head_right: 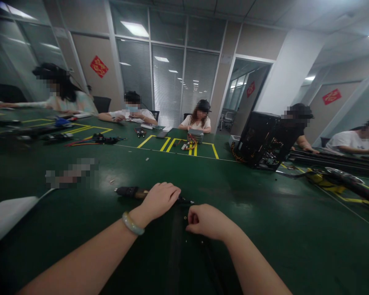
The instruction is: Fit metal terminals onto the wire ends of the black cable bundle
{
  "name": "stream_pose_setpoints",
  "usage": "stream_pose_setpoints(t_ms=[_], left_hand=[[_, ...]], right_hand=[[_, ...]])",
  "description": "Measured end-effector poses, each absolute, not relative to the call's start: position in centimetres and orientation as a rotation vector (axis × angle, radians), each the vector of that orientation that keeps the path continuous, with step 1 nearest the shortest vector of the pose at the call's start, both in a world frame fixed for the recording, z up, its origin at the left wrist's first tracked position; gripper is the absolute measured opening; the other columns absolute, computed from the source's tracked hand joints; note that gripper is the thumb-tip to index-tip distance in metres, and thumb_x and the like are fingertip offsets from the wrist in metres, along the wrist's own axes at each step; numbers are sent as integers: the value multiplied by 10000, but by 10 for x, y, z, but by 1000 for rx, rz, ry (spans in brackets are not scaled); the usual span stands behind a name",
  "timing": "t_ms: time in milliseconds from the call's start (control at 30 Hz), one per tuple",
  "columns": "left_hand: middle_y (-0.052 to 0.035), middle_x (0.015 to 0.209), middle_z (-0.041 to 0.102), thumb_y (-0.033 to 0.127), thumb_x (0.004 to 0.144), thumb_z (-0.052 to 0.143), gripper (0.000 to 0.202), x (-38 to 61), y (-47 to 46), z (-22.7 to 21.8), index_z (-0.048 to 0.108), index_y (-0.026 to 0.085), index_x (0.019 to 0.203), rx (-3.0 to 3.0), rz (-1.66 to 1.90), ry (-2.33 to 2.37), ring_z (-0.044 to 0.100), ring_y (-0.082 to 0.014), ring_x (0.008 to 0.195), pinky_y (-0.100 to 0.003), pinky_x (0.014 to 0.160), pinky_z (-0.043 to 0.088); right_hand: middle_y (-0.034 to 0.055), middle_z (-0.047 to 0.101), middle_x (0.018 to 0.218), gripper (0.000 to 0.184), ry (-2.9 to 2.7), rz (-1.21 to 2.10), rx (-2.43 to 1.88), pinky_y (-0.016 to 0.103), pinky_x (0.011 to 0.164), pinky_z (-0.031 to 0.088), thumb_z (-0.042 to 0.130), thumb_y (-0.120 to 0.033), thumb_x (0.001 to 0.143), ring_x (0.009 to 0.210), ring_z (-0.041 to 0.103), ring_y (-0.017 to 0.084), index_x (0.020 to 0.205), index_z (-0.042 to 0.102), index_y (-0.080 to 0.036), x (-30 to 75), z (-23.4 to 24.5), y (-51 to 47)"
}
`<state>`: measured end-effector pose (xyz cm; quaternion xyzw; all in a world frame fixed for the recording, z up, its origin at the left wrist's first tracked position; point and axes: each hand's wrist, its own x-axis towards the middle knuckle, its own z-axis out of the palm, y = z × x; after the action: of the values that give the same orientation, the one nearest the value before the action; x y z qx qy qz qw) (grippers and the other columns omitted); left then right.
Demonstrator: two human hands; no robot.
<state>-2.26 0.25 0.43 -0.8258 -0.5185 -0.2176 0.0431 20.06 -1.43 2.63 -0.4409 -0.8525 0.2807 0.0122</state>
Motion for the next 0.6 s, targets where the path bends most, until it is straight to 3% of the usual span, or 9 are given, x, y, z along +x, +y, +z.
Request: stream_pose_setpoints(t_ms=[133, 267, 500, 600], left_hand=[[-52, 1047, 651, 374, 970, 403, 310, -24, -2, 7, 640, 210, 1086, -2602, -653, -1568, 566, -226, 977, -379, 873, 373], [-55, 1088, 632, 417, 949, 462, 309, -31, -4, 15, 614, 207, 1116, -2713, -594, -1535, 552, -229, 1035, -368, 907, 374], [-2, 1034, 574, 445, 769, 704, 383, -38, -12, 31, 558, 235, 1055, -2860, -491, -1569, 593, -176, 824, -270, 686, 436], [-5, 1029, 569, 351, 784, 685, 307, -32, -16, 27, 563, 242, 1044, -2843, -495, -1493, 593, -180, 847, -277, 728, 441]], right_hand=[[-10, 662, 797, 167, -2544, 926, -1353, 207, 560, 378, 616, -174, 798, 681, 602, 135, 959, 634, -213, 205, 23, -7], [-20, 636, 777, 136, -2345, 857, -1360, 218, 565, 391, 581, -194, 840, 670, 608, 135, 971, 603, -221, 208, 16, 5], [-7, 597, 877, 146, -1940, 1114, -1136, 220, 585, 470, 592, -245, 850, 672, 652, 128, 956, 503, -197, 208, 4, 18], [-3, 612, 848, 206, -2010, 1313, -1157, 195, 503, 442, 627, -246, 821, 651, 659, 139, 978, 507, -190, 211, 2, 17]])
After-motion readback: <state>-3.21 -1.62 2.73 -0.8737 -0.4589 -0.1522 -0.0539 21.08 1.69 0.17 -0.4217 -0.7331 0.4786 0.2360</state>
